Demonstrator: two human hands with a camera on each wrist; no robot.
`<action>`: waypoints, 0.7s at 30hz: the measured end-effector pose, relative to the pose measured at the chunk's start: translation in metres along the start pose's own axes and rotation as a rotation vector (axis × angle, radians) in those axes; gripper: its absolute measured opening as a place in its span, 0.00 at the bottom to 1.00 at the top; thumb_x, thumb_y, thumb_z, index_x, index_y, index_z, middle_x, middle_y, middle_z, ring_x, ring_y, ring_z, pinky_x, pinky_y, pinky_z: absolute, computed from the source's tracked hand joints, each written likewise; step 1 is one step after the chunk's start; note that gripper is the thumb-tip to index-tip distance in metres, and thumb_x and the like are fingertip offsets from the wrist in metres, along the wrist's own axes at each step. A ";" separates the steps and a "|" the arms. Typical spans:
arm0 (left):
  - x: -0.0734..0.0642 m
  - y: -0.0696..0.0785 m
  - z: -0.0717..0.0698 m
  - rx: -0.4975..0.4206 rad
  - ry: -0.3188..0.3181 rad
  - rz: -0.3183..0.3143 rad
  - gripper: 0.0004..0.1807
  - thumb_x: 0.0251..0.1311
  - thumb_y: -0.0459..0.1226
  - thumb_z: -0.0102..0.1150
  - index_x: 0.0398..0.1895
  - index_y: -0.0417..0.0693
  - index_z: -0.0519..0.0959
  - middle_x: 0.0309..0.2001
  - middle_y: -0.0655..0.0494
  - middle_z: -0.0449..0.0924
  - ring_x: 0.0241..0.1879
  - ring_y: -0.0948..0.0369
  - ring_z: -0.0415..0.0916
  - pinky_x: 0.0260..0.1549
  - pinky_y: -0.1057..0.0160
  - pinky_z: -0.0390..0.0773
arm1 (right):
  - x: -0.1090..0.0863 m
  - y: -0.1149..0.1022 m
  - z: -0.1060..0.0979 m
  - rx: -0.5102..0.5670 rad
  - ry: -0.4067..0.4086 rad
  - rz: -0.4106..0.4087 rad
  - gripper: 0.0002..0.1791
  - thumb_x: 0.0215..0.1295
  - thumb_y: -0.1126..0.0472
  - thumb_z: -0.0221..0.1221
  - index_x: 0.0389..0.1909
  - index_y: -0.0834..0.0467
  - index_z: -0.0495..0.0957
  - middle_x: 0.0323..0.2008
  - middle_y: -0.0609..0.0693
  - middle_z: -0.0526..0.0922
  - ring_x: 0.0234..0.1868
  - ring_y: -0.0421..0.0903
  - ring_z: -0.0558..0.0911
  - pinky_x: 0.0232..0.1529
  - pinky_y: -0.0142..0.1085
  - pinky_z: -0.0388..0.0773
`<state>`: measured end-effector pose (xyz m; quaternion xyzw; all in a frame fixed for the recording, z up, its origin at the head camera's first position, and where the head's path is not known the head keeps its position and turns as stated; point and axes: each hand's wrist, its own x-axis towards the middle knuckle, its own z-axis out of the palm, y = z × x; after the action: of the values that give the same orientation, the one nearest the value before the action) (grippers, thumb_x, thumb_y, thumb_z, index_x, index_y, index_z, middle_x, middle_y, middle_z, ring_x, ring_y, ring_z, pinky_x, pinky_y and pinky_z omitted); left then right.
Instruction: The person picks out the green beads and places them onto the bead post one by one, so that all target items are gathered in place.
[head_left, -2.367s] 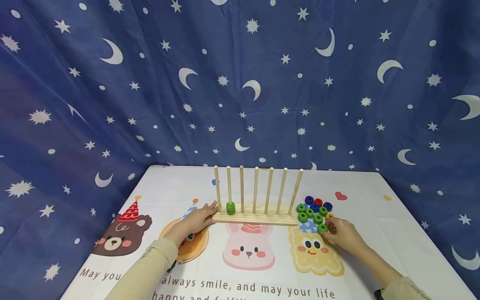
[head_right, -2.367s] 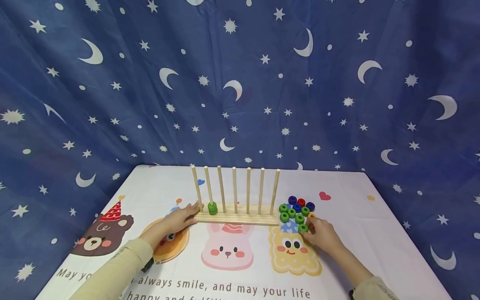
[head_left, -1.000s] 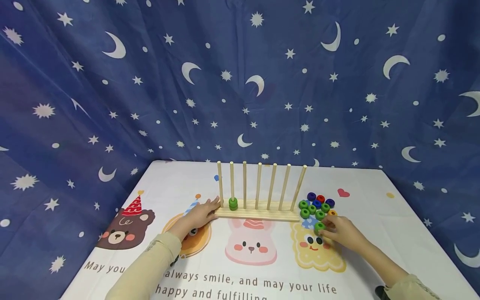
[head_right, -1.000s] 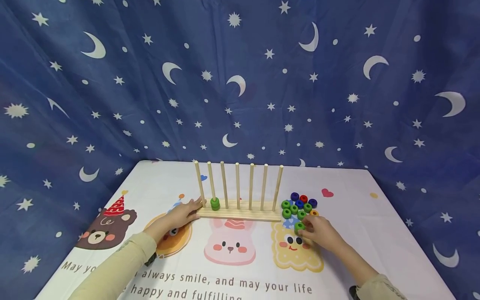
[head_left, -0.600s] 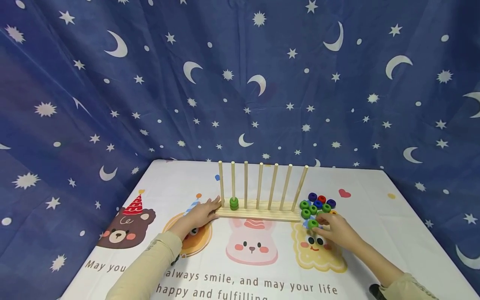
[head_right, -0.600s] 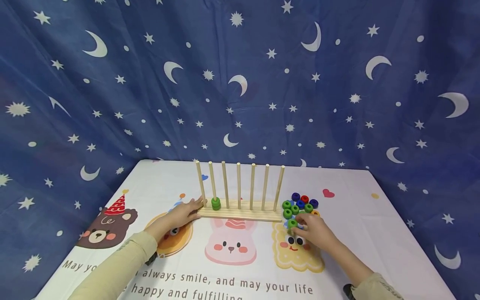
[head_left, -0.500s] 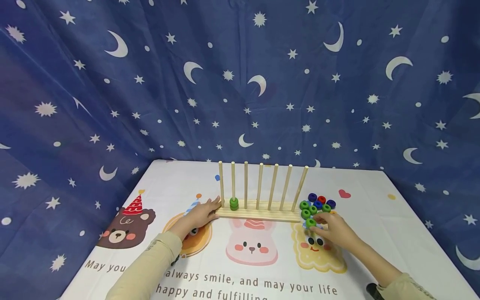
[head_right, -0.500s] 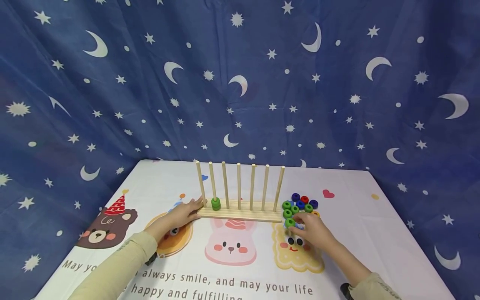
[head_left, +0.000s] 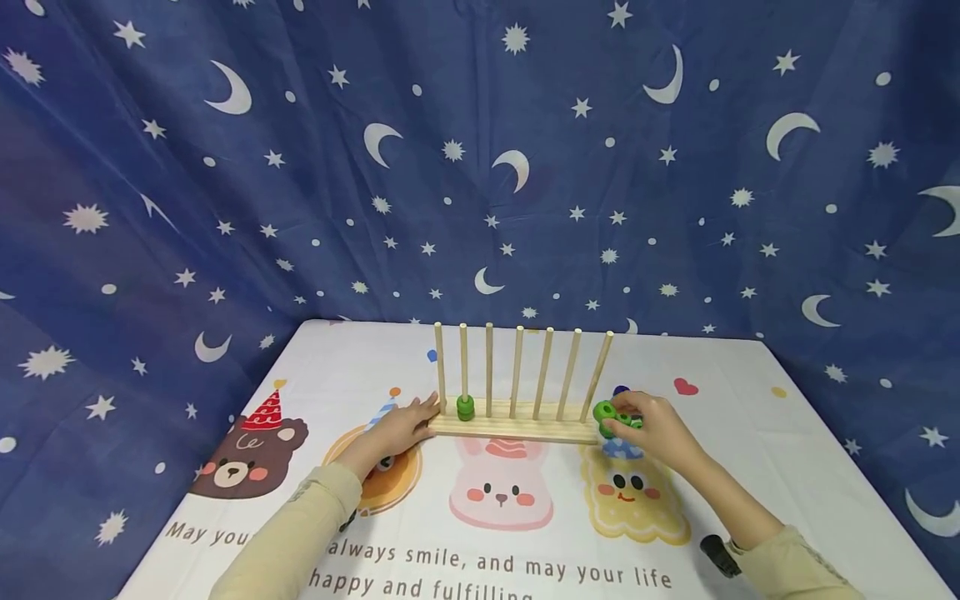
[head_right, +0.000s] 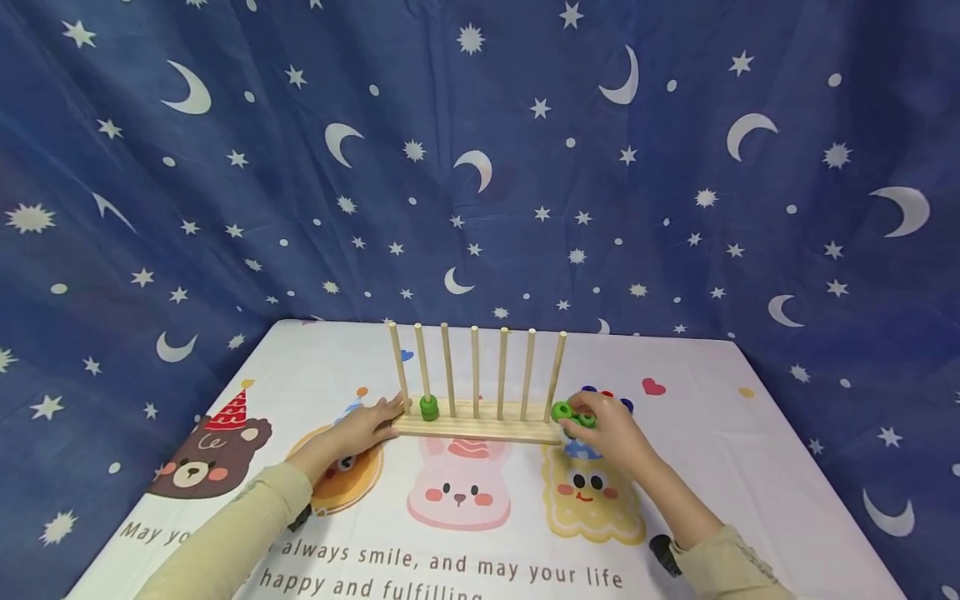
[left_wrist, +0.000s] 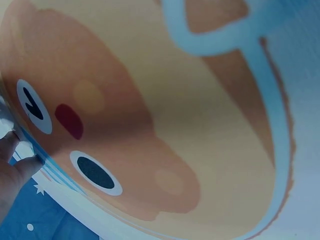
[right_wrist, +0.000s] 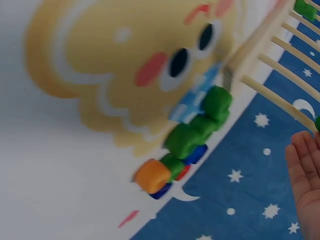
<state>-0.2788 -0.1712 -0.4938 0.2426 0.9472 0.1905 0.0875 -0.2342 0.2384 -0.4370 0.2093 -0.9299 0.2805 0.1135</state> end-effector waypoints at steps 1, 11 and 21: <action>0.000 0.000 0.000 -0.002 -0.002 0.000 0.29 0.65 0.41 0.53 0.68 0.42 0.64 0.71 0.42 0.54 0.66 0.36 0.57 0.59 0.29 0.55 | 0.002 -0.002 -0.002 0.001 0.009 -0.012 0.14 0.53 0.65 0.67 0.38 0.67 0.80 0.35 0.60 0.85 0.38 0.56 0.85 0.39 0.46 0.82; -0.003 -0.001 0.002 -0.001 -0.007 0.010 0.29 0.65 0.41 0.53 0.68 0.42 0.64 0.71 0.42 0.54 0.66 0.35 0.57 0.59 0.28 0.55 | 0.022 -0.020 -0.017 0.010 0.065 -0.099 0.13 0.53 0.64 0.68 0.39 0.65 0.80 0.36 0.58 0.86 0.39 0.55 0.85 0.39 0.46 0.83; -0.003 0.001 -0.001 -0.010 0.002 0.005 0.29 0.65 0.41 0.53 0.68 0.42 0.64 0.71 0.42 0.54 0.66 0.35 0.57 0.59 0.29 0.55 | 0.040 -0.047 -0.028 0.006 0.085 -0.179 0.14 0.53 0.63 0.68 0.40 0.63 0.80 0.36 0.54 0.86 0.39 0.50 0.84 0.39 0.45 0.82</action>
<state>-0.2766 -0.1724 -0.4925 0.2445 0.9456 0.1959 0.0872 -0.2463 0.2063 -0.3785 0.2800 -0.9008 0.2808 0.1768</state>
